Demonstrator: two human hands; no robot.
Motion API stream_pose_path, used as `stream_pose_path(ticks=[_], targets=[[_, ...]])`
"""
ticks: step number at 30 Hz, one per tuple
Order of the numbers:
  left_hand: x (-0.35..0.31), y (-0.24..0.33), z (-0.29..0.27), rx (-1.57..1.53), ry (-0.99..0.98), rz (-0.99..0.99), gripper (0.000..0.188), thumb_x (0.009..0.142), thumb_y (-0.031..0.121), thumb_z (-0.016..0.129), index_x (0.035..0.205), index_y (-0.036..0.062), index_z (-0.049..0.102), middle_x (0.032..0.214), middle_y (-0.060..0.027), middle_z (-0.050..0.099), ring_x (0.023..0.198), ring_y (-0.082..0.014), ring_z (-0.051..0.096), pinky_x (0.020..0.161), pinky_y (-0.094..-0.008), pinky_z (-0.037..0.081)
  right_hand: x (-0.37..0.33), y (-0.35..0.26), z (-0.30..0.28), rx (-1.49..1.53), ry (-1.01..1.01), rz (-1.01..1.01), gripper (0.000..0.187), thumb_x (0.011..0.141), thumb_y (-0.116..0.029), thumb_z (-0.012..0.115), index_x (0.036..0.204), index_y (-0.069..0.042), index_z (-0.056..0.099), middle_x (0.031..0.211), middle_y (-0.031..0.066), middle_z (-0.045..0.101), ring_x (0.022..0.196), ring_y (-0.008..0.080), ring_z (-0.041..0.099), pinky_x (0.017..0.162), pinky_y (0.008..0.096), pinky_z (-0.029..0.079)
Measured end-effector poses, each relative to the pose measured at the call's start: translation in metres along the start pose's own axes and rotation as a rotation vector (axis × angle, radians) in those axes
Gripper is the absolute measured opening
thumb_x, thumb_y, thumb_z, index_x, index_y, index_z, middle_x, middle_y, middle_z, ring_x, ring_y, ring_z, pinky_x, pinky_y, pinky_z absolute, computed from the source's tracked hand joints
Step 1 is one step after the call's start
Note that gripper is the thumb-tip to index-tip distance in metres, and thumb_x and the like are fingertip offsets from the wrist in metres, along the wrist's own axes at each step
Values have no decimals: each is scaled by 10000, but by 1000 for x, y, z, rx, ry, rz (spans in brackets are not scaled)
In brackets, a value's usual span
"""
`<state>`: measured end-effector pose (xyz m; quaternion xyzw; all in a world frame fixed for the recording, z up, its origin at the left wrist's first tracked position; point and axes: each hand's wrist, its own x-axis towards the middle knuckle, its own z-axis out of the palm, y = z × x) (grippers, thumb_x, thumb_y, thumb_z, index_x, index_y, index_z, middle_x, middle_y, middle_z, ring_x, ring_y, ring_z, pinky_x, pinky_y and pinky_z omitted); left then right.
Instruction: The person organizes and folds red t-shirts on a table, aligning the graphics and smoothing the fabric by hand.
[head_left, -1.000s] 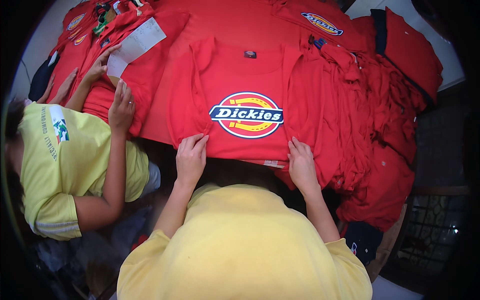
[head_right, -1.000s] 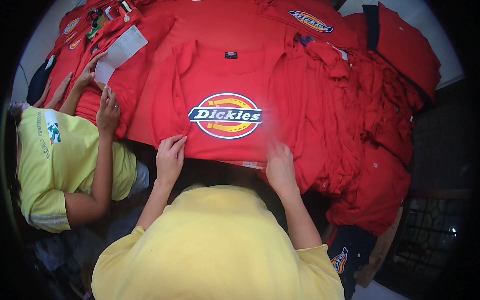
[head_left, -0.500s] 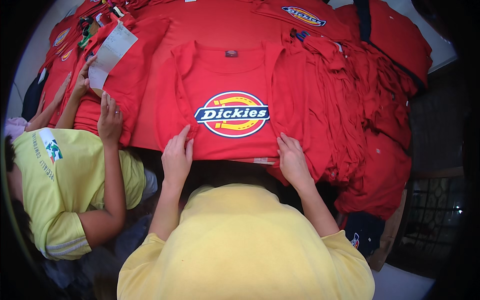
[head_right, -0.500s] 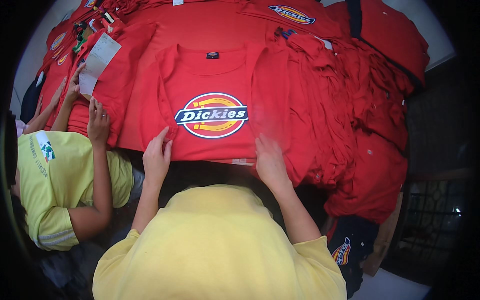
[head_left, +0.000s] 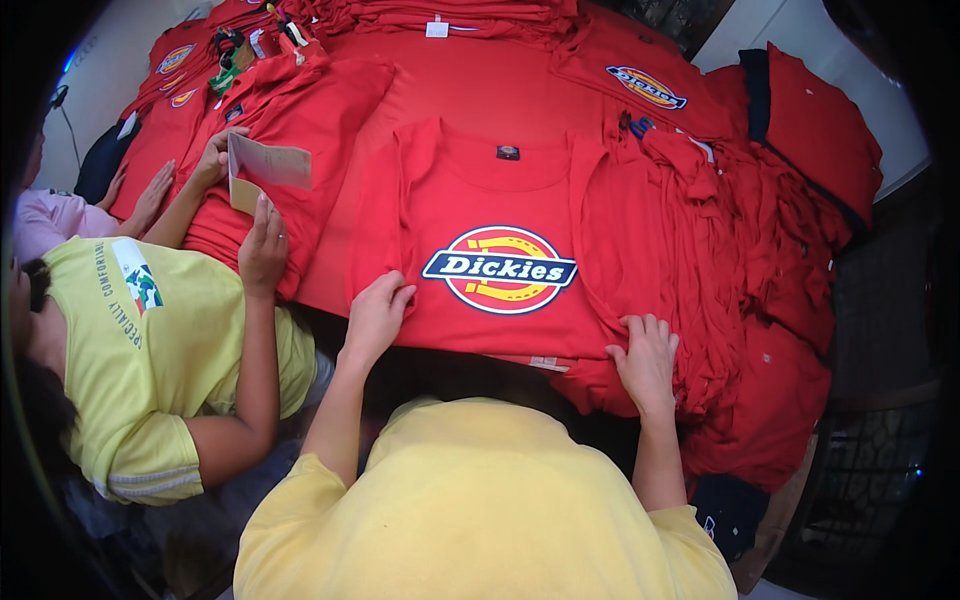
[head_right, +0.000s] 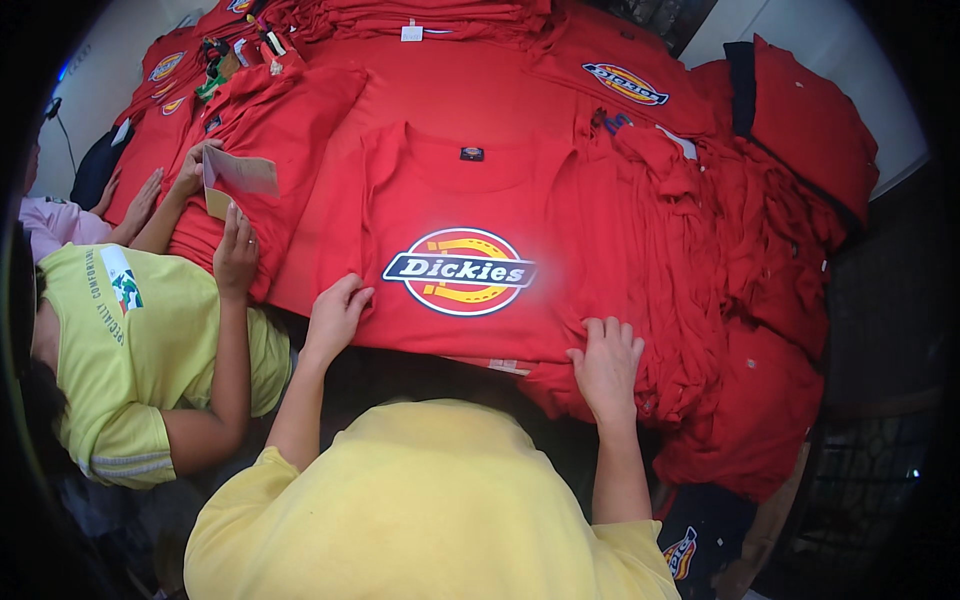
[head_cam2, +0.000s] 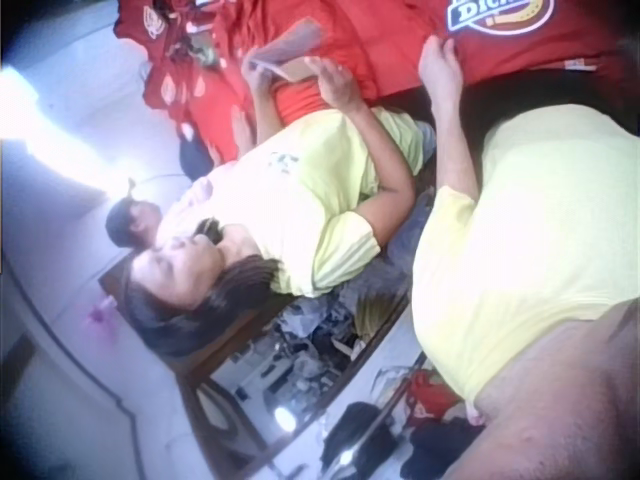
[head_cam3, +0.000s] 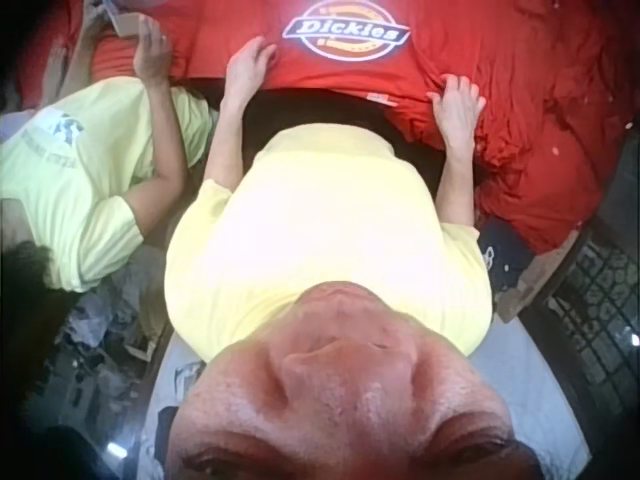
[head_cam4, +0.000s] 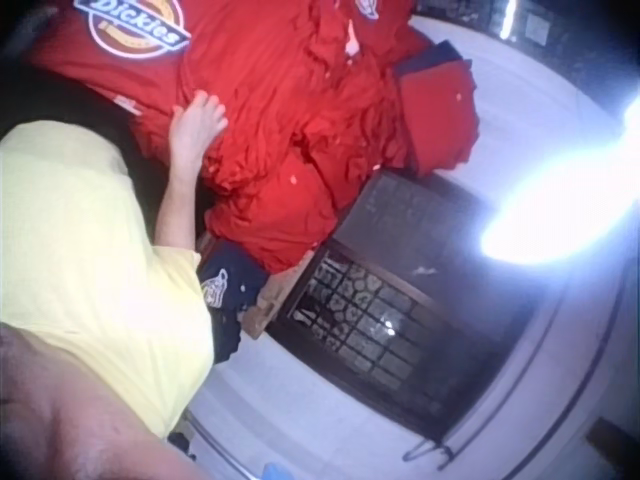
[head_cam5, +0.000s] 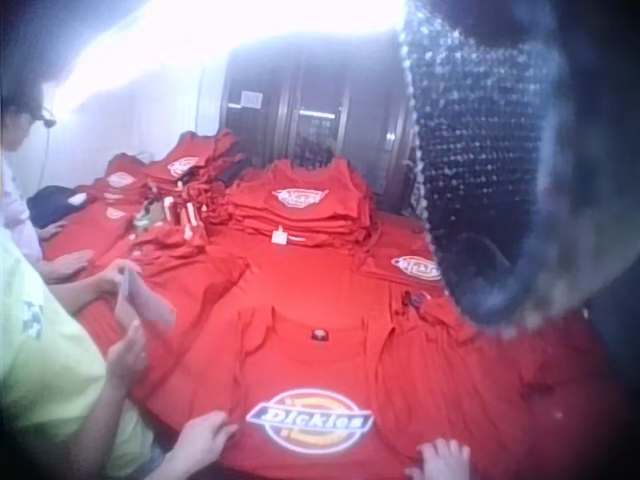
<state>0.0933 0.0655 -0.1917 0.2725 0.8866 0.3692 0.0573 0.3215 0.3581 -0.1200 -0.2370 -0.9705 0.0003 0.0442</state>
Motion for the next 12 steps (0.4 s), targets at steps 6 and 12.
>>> stream_pose_path(ticks=[6,12], targets=[[-49,-2,-14,315,210,-17,313,837,255,676,1054,51,580,980,-134,601,970,-331,549,849,-443,408,0,37,8,237,35,41,140,812,-155,690,878,-50,627,830,102,603,852,291,567,743,417,436],[-50,-39,-41,28,149,-236,276,839,222,683,1041,41,635,1061,-124,606,1017,-321,509,920,-464,367,35,83,-21,1684,145,95,137,950,-211,579,1018,-101,623,1067,110,671,1100,291,587,983,408,461]])
